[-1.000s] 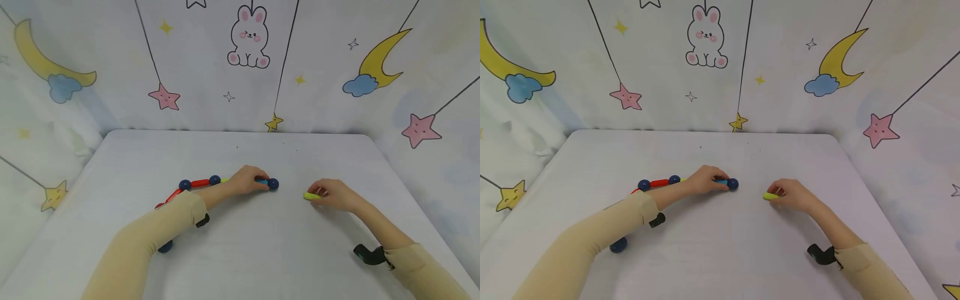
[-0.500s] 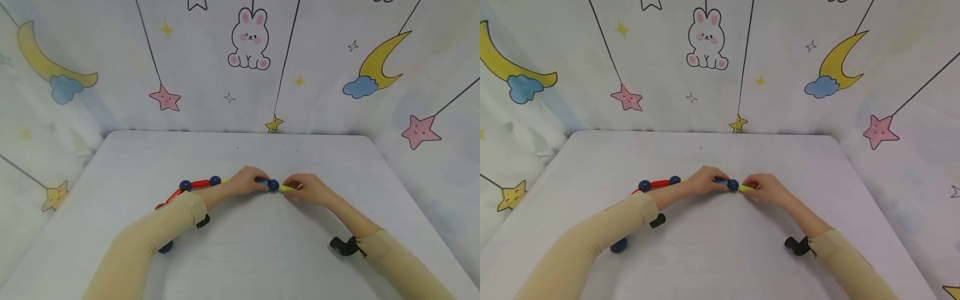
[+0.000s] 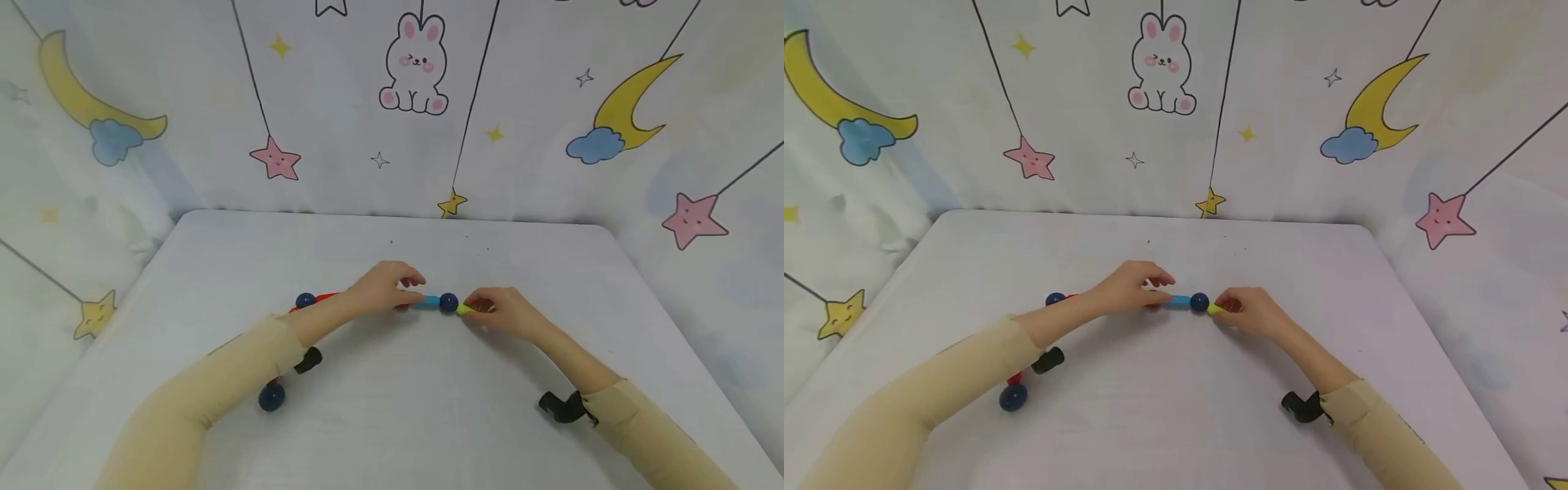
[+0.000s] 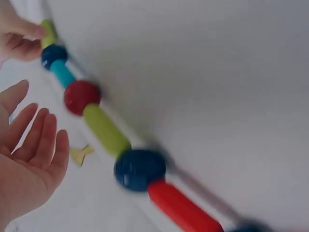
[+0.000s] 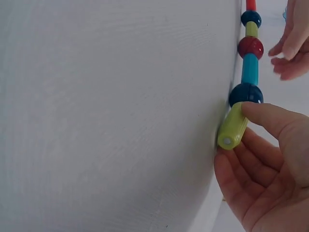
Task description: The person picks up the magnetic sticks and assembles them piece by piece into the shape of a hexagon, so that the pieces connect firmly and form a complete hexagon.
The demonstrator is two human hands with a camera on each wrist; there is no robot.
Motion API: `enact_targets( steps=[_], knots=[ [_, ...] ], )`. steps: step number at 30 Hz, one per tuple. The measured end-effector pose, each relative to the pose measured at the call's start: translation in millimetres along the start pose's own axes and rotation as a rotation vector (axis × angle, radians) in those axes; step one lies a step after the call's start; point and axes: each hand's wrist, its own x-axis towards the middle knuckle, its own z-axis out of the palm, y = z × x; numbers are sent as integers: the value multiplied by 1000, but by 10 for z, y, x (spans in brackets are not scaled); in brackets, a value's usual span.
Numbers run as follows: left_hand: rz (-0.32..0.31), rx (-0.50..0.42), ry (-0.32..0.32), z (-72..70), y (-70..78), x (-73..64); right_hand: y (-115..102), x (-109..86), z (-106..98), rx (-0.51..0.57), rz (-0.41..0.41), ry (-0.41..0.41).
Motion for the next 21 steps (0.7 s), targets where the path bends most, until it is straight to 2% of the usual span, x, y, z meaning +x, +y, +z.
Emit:
enact_targets(
  steps=[2,4,7,10,12,14,16,21],
  knots=[
    [5,7,18,-172,-31,-267,-13,-3,13,5,8,1],
    [-16,48,28,-350,-73,-594,-24,-3,22,4,19,2],
    [-103,102,19,-580,-172,-1153,-29,-4,28,0,46,1],
    [-198,121,12,-711,-282,-1684,-31,-16,32,-1,64,1],
    [-242,101,11,-722,-349,-1957,-33,-33,34,1,76,2],
    [-249,47,18,-683,-408,-2138,-38,-50,35,7,88,5],
    [-233,-14,18,-614,-457,-2237,-43,-61,34,13,97,8],
    [-175,-147,31,-458,-525,-2296,-69,-68,54,40,106,6]
  ],
)
